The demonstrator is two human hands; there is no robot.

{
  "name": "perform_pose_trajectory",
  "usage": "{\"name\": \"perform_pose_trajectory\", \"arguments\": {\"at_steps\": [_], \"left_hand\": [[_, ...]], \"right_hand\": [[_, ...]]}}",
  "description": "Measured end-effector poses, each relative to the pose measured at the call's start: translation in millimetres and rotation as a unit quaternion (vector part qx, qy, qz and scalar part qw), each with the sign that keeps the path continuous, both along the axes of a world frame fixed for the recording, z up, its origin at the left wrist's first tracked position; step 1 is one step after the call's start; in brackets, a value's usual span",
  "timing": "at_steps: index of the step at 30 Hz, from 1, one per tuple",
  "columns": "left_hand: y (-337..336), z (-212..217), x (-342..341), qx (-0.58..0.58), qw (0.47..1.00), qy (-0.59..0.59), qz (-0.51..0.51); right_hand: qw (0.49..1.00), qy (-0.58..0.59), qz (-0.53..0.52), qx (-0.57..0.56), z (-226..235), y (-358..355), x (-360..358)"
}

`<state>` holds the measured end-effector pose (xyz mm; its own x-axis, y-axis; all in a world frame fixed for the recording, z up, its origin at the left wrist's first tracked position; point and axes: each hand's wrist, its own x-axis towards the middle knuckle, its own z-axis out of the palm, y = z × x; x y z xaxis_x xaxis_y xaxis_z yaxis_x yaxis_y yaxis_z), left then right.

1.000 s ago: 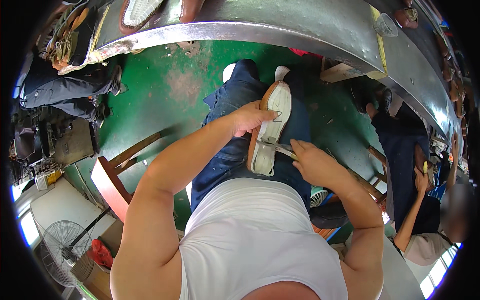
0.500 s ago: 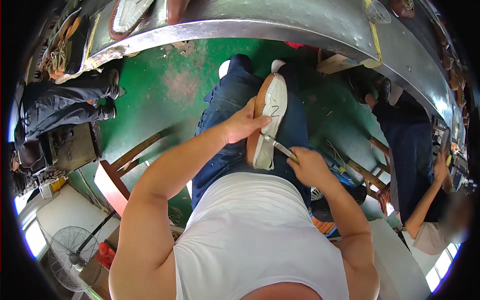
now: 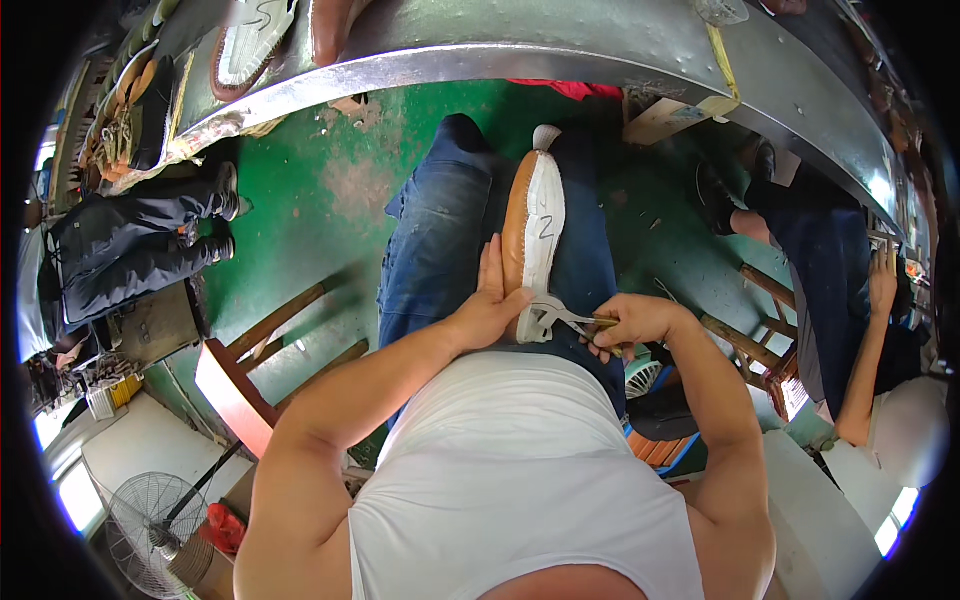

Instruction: Manually pull the upper material over the last and secure it using specialized pliers/pincers.

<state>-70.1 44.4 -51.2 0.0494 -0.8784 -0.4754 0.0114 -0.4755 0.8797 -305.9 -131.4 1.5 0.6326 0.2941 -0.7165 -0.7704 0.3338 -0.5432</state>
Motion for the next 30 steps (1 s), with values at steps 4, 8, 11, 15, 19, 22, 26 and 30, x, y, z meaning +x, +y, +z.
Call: {"name": "perform_pose_trajectory", "arguments": {"at_steps": [4,8,11,15,19,22,26,30], "left_hand": [[-3,2,-6,-0.009,0.994,-0.092,0.056],[-12,10,0,-0.048,0.978,-0.204,-0.014],[-9,9,24,-0.036,0.999,-0.012,0.011],[-7,132,78,0.007,0.942,0.325,0.087],[-76,241,135,-0.181,0.972,0.151,-0.013],[-220,288,165,-0.208,0.976,-0.066,-0.007],[-438,283,202,-0.259,0.851,-0.442,-0.119],[-536,181,250,-0.34,0.313,-0.859,-0.221]], "right_hand": [[0.982,0.034,0.033,-0.186,55,-10,9],[0.855,-0.149,-0.242,-0.434,27,44,28],[0.897,-0.074,-0.098,-0.425,7,38,37],[0.872,-0.093,-0.337,-0.342,-26,54,-3],[0.871,-0.08,-0.385,-0.296,-31,47,5],[0.89,-0.061,-0.376,-0.252,-40,25,9],[0.914,-0.017,-0.358,-0.189,-46,1,25],[0.92,-0.02,-0.355,-0.163,-31,-29,54]]}}
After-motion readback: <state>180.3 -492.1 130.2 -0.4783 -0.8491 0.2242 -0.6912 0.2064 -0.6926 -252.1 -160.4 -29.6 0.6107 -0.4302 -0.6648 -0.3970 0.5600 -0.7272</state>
